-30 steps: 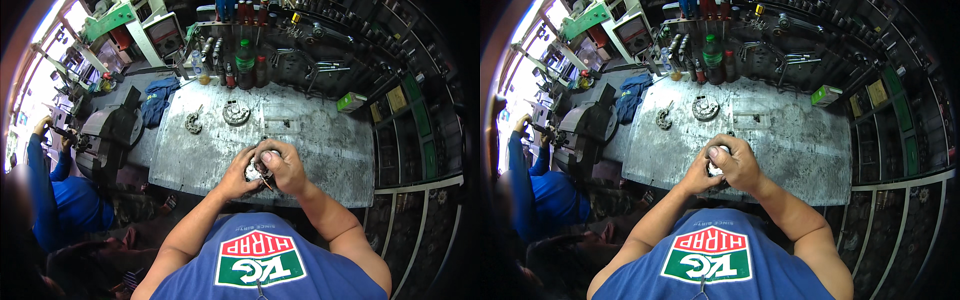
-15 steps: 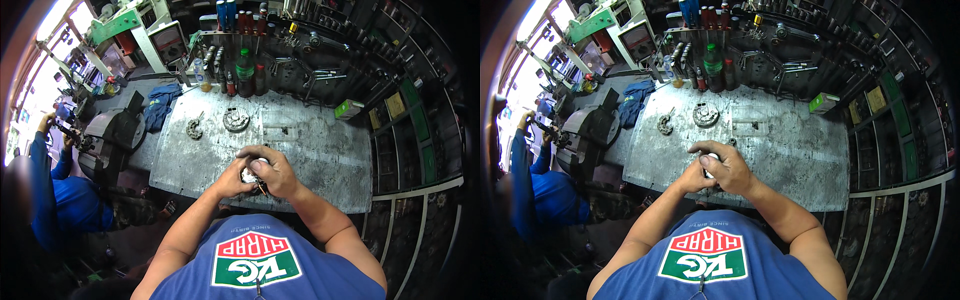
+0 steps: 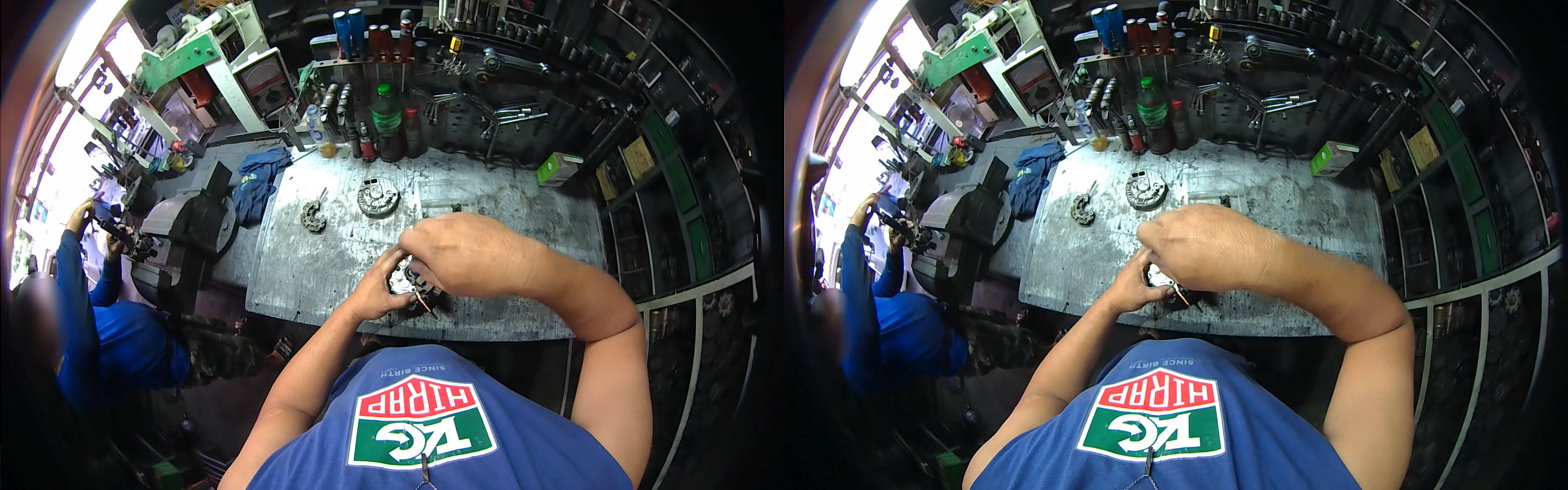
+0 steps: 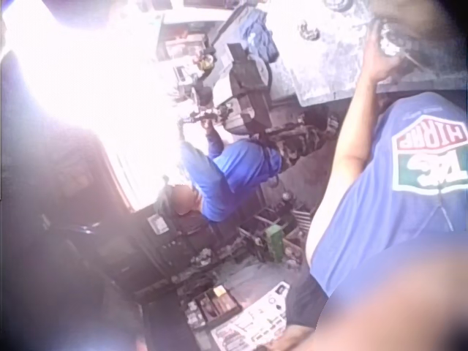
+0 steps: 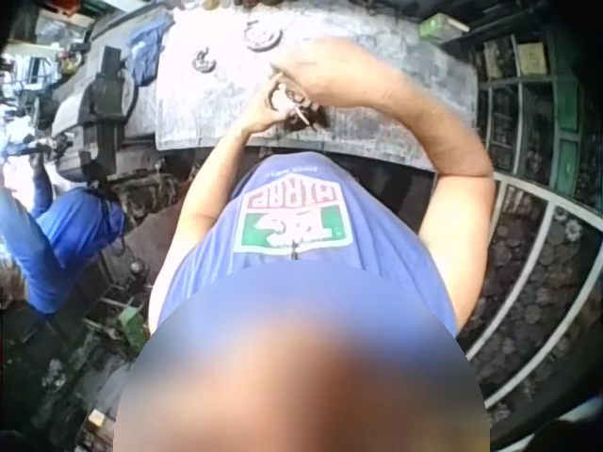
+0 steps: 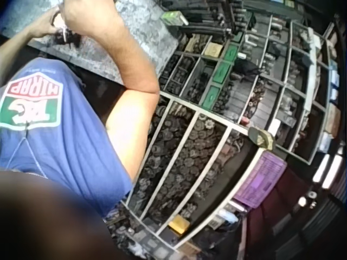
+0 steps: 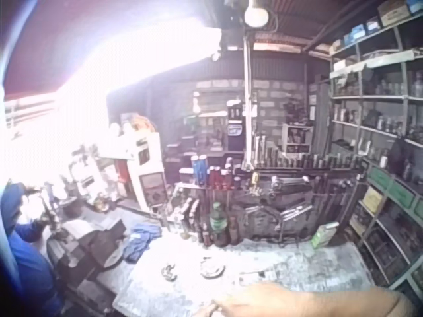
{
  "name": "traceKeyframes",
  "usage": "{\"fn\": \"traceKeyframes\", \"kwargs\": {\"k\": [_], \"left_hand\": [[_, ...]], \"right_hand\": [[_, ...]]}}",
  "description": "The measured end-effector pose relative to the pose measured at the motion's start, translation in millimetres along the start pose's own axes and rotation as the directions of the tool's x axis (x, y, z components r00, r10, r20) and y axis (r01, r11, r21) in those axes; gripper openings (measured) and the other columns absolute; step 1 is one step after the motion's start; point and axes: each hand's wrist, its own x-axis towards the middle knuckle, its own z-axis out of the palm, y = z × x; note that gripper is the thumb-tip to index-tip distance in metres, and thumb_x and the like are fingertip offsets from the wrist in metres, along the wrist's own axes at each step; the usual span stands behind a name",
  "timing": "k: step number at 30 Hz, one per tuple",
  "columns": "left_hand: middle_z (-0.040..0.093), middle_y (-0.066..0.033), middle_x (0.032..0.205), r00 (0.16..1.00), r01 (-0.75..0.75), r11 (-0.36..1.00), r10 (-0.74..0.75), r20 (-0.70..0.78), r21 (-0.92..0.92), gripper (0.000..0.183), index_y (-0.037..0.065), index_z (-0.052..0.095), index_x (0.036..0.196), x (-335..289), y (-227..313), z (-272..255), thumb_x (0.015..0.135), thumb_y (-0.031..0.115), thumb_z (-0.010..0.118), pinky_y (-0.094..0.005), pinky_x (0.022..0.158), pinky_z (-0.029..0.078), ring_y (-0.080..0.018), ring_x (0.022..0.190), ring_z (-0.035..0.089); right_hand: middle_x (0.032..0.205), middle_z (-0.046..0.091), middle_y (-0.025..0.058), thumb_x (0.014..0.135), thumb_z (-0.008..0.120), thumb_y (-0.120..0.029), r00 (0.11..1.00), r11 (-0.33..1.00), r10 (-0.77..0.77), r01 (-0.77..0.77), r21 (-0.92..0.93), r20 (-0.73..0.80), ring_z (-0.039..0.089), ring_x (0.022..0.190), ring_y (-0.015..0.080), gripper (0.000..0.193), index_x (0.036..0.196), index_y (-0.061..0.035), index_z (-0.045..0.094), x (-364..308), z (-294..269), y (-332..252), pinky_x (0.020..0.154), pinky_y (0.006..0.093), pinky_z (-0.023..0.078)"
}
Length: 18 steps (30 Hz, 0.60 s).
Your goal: The person removes an alternator from a green engine block using a wrench and screwdriver. They then move to a workbench and disassemble the alternator, removing the rear housing and internal components.
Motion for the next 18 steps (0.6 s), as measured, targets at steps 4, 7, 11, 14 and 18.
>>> {"fn": "traceKeyframes", "kwargs": {"k": [4,7,11,14,18], "left_hand": [[0.044,-0.0247,0.166,1.000,-0.026,0.999,0.026,0.009,0.039,0.100,0.000,0.046,0.160,2.1,6.9,-3.6,0.074,0.025,0.090,-0.0462,0.129,0.035,-0.0388,0.156,0.042],[0.048,-0.0240,0.163,0.985,0.131,0.990,-0.136,0.108,0.056,0.095,-0.001,0.048,0.157,2.1,20.0,-11.5,0.076,0.021,0.091,-0.0460,0.126,0.039,-0.0380,0.152,0.047],[0.055,-0.0202,0.157,0.981,0.182,0.983,-0.183,0.070,0.031,0.086,0.001,0.051,0.154,-4.5,42.5,-20.3,0.079,0.014,0.092,-0.0448,0.122,0.044,-0.0351,0.147,0.054],[0.061,-0.0175,0.151,0.961,0.234,0.969,-0.243,0.133,0.079,0.080,0.002,0.054,0.149,-1.5,53.7,-29.4,0.080,0.015,0.094,-0.0454,0.119,0.047,-0.0331,0.142,0.058],[0.062,-0.0195,0.150,0.968,0.209,0.963,-0.228,0.103,0.168,0.073,0.001,0.059,0.145,-4.0,59.5,-33.3,0.083,0.020,0.093,-0.0480,0.117,0.048,-0.0372,0.140,0.060]], "right_hand": [[0.086,0.076,0.0214,0.098,0.069,-0.032,0.995,0.996,-0.058,0.063,-0.063,0.079,0.077,0.083,0.0401,0.033,0.106,0.0007,0.068,3.3,-2.2,3.1,0.076,0.0524,0.061],[0.086,0.076,0.0202,0.095,0.071,-0.031,0.988,0.992,-0.096,0.105,-0.067,0.121,0.077,0.083,0.0399,0.035,0.109,0.0008,0.068,6.7,3.1,4.1,0.077,0.0517,0.061],[0.086,0.076,0.0200,0.093,0.073,-0.031,0.954,0.954,-0.299,0.299,-0.004,0.013,0.077,0.083,0.0394,0.036,0.112,-0.0006,0.068,7.1,4.3,4.0,0.075,0.0497,0.062],[0.089,0.073,0.0183,0.095,0.074,-0.027,0.991,0.994,-0.090,0.097,-0.060,0.103,0.075,0.082,0.0407,0.031,0.110,-0.0006,0.065,5.7,3.5,1.5,0.074,0.0515,0.060],[0.085,0.073,0.0183,0.095,0.075,-0.028,0.985,0.985,-0.154,0.159,-0.063,0.075,0.075,0.080,0.0412,0.032,0.109,-0.0008,0.066,6.5,4.2,1.7,0.073,0.0522,0.060]]}}
